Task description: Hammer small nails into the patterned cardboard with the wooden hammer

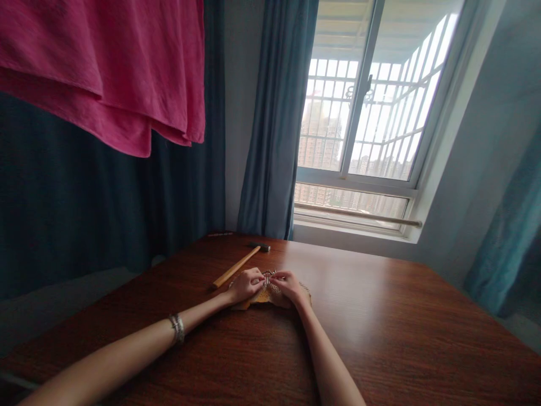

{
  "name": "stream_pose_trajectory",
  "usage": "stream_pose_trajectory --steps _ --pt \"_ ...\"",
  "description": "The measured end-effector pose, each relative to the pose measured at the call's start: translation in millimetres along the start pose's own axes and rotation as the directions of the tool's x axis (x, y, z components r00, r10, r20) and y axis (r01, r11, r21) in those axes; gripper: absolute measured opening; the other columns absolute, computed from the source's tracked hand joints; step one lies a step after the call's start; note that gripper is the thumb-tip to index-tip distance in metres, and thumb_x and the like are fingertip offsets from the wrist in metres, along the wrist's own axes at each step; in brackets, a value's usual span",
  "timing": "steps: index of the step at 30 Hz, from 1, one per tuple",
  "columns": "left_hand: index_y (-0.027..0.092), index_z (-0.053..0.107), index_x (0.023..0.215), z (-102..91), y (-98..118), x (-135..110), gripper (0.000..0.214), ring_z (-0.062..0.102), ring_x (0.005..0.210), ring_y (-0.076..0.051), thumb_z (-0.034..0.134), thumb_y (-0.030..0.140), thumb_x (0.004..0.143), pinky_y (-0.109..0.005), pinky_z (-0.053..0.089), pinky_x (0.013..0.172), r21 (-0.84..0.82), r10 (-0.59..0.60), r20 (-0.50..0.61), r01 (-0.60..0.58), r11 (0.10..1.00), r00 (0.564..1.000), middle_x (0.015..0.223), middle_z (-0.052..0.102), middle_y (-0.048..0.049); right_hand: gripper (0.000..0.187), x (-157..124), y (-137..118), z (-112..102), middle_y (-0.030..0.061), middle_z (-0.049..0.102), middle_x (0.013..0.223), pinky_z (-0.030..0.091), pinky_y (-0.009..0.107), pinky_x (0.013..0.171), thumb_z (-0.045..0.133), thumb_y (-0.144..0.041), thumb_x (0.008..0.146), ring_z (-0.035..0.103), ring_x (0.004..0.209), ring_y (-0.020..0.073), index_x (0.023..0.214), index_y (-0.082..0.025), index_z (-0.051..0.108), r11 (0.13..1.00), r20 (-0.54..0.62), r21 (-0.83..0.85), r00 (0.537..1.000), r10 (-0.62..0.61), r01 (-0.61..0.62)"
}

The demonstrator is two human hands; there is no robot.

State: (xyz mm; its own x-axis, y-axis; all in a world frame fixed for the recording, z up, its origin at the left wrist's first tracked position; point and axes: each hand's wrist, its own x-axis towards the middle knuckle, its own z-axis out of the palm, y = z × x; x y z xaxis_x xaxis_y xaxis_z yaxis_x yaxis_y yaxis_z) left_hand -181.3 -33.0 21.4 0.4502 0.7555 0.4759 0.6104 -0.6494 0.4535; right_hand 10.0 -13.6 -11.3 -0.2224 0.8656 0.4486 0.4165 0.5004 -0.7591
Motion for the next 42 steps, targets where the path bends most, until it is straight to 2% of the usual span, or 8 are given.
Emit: stream_pose_trajectory --steps 5,13,18,23,27,32,37,42 --pt "0.015 0.064 0.072 2.1 0 -1 0.028 0.051 0.066 -0.014 0.047 0.036 0.078 -0.023 0.037 0.064 -0.062 -0.034 -0.01 0.033 0.998 0.999 0.07 0.058 -0.0034 0.026 5 6 3 0.0013 0.065 0.071 0.043 0.021 0.059 0.049 -0.037 0.077 0.058 0.066 0.0133 0.081 -0.017 0.064 1.0 -0.065 -0.006 0.998 0.014 -0.014" --pt "0.015 0.055 0.076 15.5 -25 8 0.036 0.044 0.04 -0.009 0.039 0.047 0.08 -0.02 0.033 0.043 -0.335 -0.345 -0.119 0.29 0.897 0.931 0.053 0.053 0.0018 0.021 4 9 6 0.0028 0.063 0.076 0.042 0.024 0.065 0.044 -0.032 0.08 0.056 0.068 0.0145 0.079 -0.02 0.062 0.985 -0.207 -0.139 0.976 0.067 -0.098" --pt "0.013 0.055 0.064 21.5 -47 19 0.038 0.042 0.035 -0.008 0.05 0.05 0.071 -0.02 0.029 0.038 -0.352 -0.501 -0.037 0.458 0.816 0.865 0.046 0.052 0.0013 0.017 2 10 7 0.0063 0.059 0.075 0.04 0.025 0.064 0.051 -0.029 0.076 0.053 0.065 0.0152 0.066 -0.019 0.06 0.96 -0.273 -0.224 0.956 0.104 -0.169" --pt "0.012 0.055 0.06 21.8 -51 26 0.034 0.042 0.035 -0.008 0.056 0.046 0.066 -0.02 0.028 0.038 -0.312 -0.531 0.023 0.511 0.801 0.847 0.045 0.051 0.0014 0.017 2 11 8 0.0066 0.059 0.073 0.04 0.025 0.064 0.054 -0.029 0.074 0.053 0.064 0.0152 0.063 -0.018 0.061 0.945 -0.283 -0.264 0.952 0.118 -0.196" --pt "0.013 0.056 0.061 19.9 -44 23 0.031 0.042 0.038 -0.008 0.056 0.043 0.066 -0.02 0.029 0.04 -0.288 -0.509 0.028 0.494 0.82 0.861 0.045 0.05 0.0024 0.019 3 11 9 0.0066 0.059 0.071 0.04 0.025 0.064 0.054 -0.029 0.074 0.054 0.064 0.0153 0.062 -0.017 0.062 0.938 -0.286 -0.272 0.949 0.132 -0.212" --pt "0.013 0.059 0.067 15.8 -26 13 0.027 0.05 0.054 -0.012 0.052 0.039 0.07 -0.022 0.037 0.052 -0.287 -0.335 -0.065 0.304 0.908 0.94 0.059 0.057 -0.0006 0.019 2 9 8 0.0067 0.06 0.07 0.04 0.026 0.063 0.053 -0.028 0.074 0.054 0.064 0.0155 0.063 -0.017 0.064 0.945 -0.288 -0.258 0.949 0.126 -0.204" --pt "0.014 0.062 0.073 9.8 -9 5 0.023 0.05 0.059 -0.013 0.05 0.034 0.072 -0.022 0.036 0.055 -0.169 -0.204 -0.042 0.195 0.966 0.978 0.062 0.058 -0.0008 0.017 -1 -3 2 0.0043 0.062 0.079 0.041 0.024 0.067 0.05 -0.022 0.075 0.056 0.069 0.0139 0.081 -0.019 0.066 0.971 -0.246 -0.218 0.968 0.047 -0.102" --pt "0.018 0.064 0.074 2.7 4 1 0.015 0.048 0.062 -0.012 0.053 0.028 0.07 -0.022 0.035 0.059 -0.013 -0.074 0.001 0.074 0.997 0.997 0.067 0.057 -0.0002 0.015 -11 -19 0 0.003 0.061 0.084 0.039 0.027 0.081 0.053 -0.018 0.071 0.052 0.087 0.016 0.077 -0.022 0.066 0.98 -0.182 -0.197 0.982 -0.048 0.012"
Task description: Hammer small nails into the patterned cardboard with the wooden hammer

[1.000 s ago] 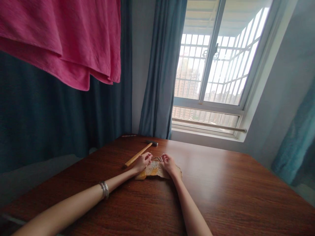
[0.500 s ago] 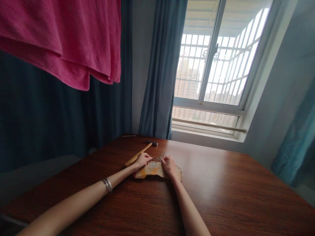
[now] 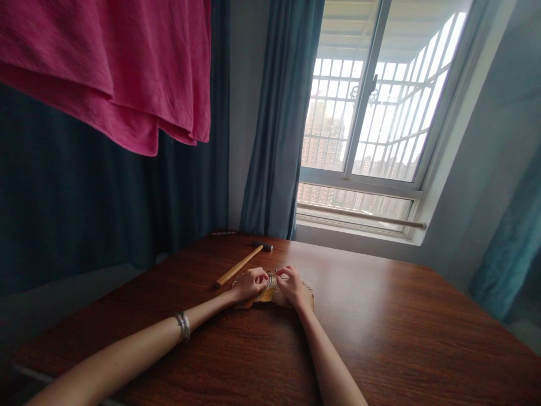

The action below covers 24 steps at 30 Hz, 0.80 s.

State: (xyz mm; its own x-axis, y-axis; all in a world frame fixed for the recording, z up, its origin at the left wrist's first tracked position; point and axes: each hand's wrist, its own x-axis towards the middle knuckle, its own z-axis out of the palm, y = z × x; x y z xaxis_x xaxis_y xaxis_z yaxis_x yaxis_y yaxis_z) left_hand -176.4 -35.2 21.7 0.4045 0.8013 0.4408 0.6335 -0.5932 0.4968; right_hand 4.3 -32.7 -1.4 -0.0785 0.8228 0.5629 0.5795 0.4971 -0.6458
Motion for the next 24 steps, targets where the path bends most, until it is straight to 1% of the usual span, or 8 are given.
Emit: stream_pose_trajectory --steps 3,6,9,11,13,18,21,24 --pt "0.018 0.065 0.076 -1.8 4 -1 0.018 0.05 0.065 -0.012 0.051 0.03 0.074 -0.022 0.035 0.062 0.025 0.052 0.007 -0.052 0.998 0.999 0.071 0.055 -0.0005 0.015 -3 -5 0 0.003 0.061 0.084 0.039 0.027 0.08 0.057 -0.018 0.069 0.052 0.086 0.0165 0.078 -0.023 0.067 0.999 0.064 0.026 0.997 -0.031 0.03" --pt "0.018 0.066 0.074 -1.5 6 0 0.021 0.05 0.065 -0.012 0.05 0.033 0.075 -0.022 0.035 0.062 0.006 0.059 0.023 -0.06 0.998 0.998 0.071 0.055 -0.0011 0.015 -1 -4 0 0.0022 0.063 0.079 0.041 0.025 0.073 0.056 -0.019 0.069 0.054 0.077 0.0146 0.078 -0.02 0.068 0.998 0.155 0.062 0.987 -0.04 0.031" --pt "0.017 0.066 0.072 -2.0 8 -1 0.025 0.05 0.064 -0.013 0.051 0.036 0.074 -0.022 0.035 0.06 -0.007 0.002 0.061 -0.001 1.0 0.998 0.068 0.057 -0.0012 0.013 5 1 -3 0.0002 0.064 0.07 0.042 0.023 0.065 0.058 -0.023 0.069 0.055 0.066 0.0126 0.073 -0.018 0.069 0.994 0.275 0.109 0.96 -0.052 0.022" --pt "0.016 0.067 0.076 -3.4 12 -3 0.027 0.05 0.064 -0.013 0.051 0.039 0.074 -0.021 0.035 0.06 -0.007 -0.055 0.097 0.056 0.998 0.994 0.069 0.06 -0.0013 0.015 7 5 -6 -0.0007 0.064 0.066 0.042 0.021 0.061 0.059 -0.027 0.068 0.054 0.062 0.0118 0.072 -0.017 0.069 0.99 0.339 0.137 0.939 -0.057 0.011" --pt "0.016 0.067 0.08 -4.9 17 -5 0.03 0.051 0.066 -0.013 0.05 0.039 0.074 -0.021 0.035 0.061 -0.002 -0.097 0.123 0.098 0.995 0.988 0.072 0.062 -0.0017 0.017 9 7 -9 -0.0008 0.063 0.063 0.041 0.021 0.059 0.061 -0.03 0.067 0.053 0.06 0.0114 0.072 -0.016 0.07 0.988 0.378 0.154 0.924 -0.053 -0.006" --pt "0.015 0.067 0.079 -4.1 23 -9 0.03 0.052 0.066 -0.014 0.047 0.037 0.075 -0.022 0.036 0.061 -0.046 -0.119 0.112 0.125 0.991 0.987 0.072 0.064 -0.0021 0.016 9 8 -10 -0.0013 0.061 0.061 0.039 0.021 0.056 0.061 -0.028 0.066 0.05 0.057 0.0102 0.072 -0.015 0.07 0.984 0.419 0.175 0.907 -0.041 -0.037" --pt "0.013 0.066 0.075 -0.4 21 -8 0.029 0.053 0.065 -0.013 0.049 0.037 0.073 -0.022 0.037 0.06 -0.134 -0.144 0.088 0.155 0.979 0.986 0.069 0.063 -0.002 0.015 9 6 -9 -0.002 0.059 0.06 0.038 0.02 0.055 0.059 -0.026 0.067 0.048 0.056 0.0094 0.071 -0.015 0.068 0.981 0.409 0.189 0.912 -0.038 -0.044" --pt "0.012 0.062 0.073 2.5 19 -3 0.028 0.05 0.053 -0.01 0.05 0.037 0.073 -0.021 0.037 0.05 -0.273 -0.22 0.074 0.232 0.934 0.973 0.064 0.059 -0.0007 0.012 7 5 -8 -0.0031 0.056 0.059 0.036 0.019 0.052 0.058 -0.023 0.067 0.046 0.055 0.0085 0.07 -0.015 0.066 0.978 0.402 0.202 0.915 -0.037 -0.05"
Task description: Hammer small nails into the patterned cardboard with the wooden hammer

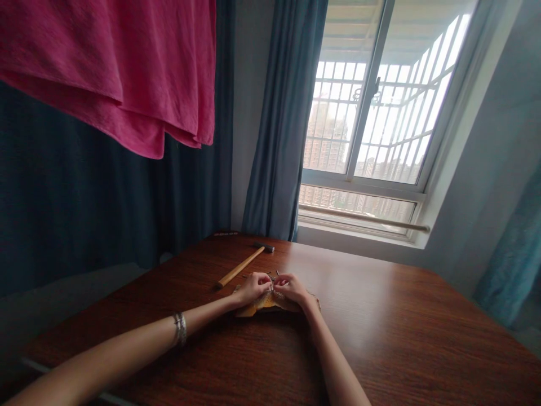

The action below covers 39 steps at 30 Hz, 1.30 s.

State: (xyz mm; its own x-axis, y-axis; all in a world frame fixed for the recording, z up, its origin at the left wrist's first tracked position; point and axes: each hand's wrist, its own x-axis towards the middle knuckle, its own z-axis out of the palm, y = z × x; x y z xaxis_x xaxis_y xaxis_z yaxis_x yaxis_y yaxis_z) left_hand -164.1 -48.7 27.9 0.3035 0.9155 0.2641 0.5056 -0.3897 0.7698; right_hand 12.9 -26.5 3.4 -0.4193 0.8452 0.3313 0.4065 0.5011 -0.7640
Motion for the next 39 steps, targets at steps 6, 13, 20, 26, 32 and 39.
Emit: stream_pose_trajectory --steps 6,13,20,26,32,39 --pt "0.012 0.053 0.07 -3.7 -1 19 0.024 0.035 0.033 -0.004 0.05 0.035 0.075 -0.017 0.026 0.034 -0.198 -0.205 -0.079 0.186 0.962 0.975 0.051 0.049 0.0031 0.007 -3 -2 2 -0.005 0.051 0.055 0.034 0.017 0.049 0.056 -0.019 0.066 0.045 0.052 0.0077 0.068 -0.016 0.062 1.0 -0.025 0.016 1.0 -0.004 0.004" --pt "0.013 0.051 0.075 -7.2 -14 48 0.016 0.042 0.032 -0.004 0.044 0.026 0.08 -0.014 0.027 0.031 -0.115 -0.347 -0.139 0.333 0.936 0.928 0.058 0.054 0.0017 0.012 0 2 6 -0.0039 0.057 0.063 0.038 0.017 0.051 0.044 -0.024 0.077 0.052 0.055 0.0086 0.082 -0.019 0.054 0.999 -0.141 0.022 0.989 0.038 -0.035" --pt "0.012 0.053 0.075 -11.4 -19 60 0.023 0.041 0.033 -0.004 0.042 0.031 0.081 -0.015 0.028 0.032 -0.034 -0.297 -0.175 0.295 0.955 0.939 0.061 0.058 -0.0015 0.014 12 17 14 -0.0001 0.059 0.063 0.04 0.021 0.055 0.049 -0.027 0.075 0.052 0.058 0.0113 0.069 -0.018 0.056 0.986 -0.312 -0.045 0.939 0.141 -0.163" --pt "0.013 0.055 0.072 -25.3 -17 48 0.022 0.041 0.034 -0.006 0.043 0.031 0.079 -0.018 0.033 0.037 0.044 -0.232 -0.15 0.241 0.97 0.961 0.057 0.058 -0.0016 0.022 16 17 16 0.0038 0.065 0.076 0.043 0.023 0.059 0.047 -0.032 0.078 0.057 0.065 0.0136 0.084 -0.019 0.063 0.985 -0.357 -0.038 0.923 0.145 -0.169" --pt "0.013 0.055 0.067 -36.1 16 11 0.027 0.043 0.04 -0.008 0.043 0.035 0.077 -0.019 0.032 0.039 0.025 -0.091 -0.017 0.091 0.996 0.996 0.054 0.055 -0.0008 0.032 15 13 12 0.0026 0.064 0.074 0.046 0.025 0.057 0.042 -0.03 0.079 0.058 0.063 0.0144 0.104 -0.017 0.058 0.986 -0.4 -0.007 0.904 0.151 -0.168" --pt "0.017 0.063 0.08 -34.4 155 -79 0.027 0.05 0.051 -0.009 0.042 0.033 0.081 -0.019 0.039 0.048 -0.073 0.343 0.393 -0.343 0.936 0.853 0.063 0.06 -0.0004 0.032 13 -3 -4 0.0043 0.063 0.081 0.047 0.026 0.064 0.038 -0.022 0.079 0.058 0.07 0.0145 0.104 -0.017 0.056 0.989 -0.43 -0.077 0.899 0.084 -0.129"
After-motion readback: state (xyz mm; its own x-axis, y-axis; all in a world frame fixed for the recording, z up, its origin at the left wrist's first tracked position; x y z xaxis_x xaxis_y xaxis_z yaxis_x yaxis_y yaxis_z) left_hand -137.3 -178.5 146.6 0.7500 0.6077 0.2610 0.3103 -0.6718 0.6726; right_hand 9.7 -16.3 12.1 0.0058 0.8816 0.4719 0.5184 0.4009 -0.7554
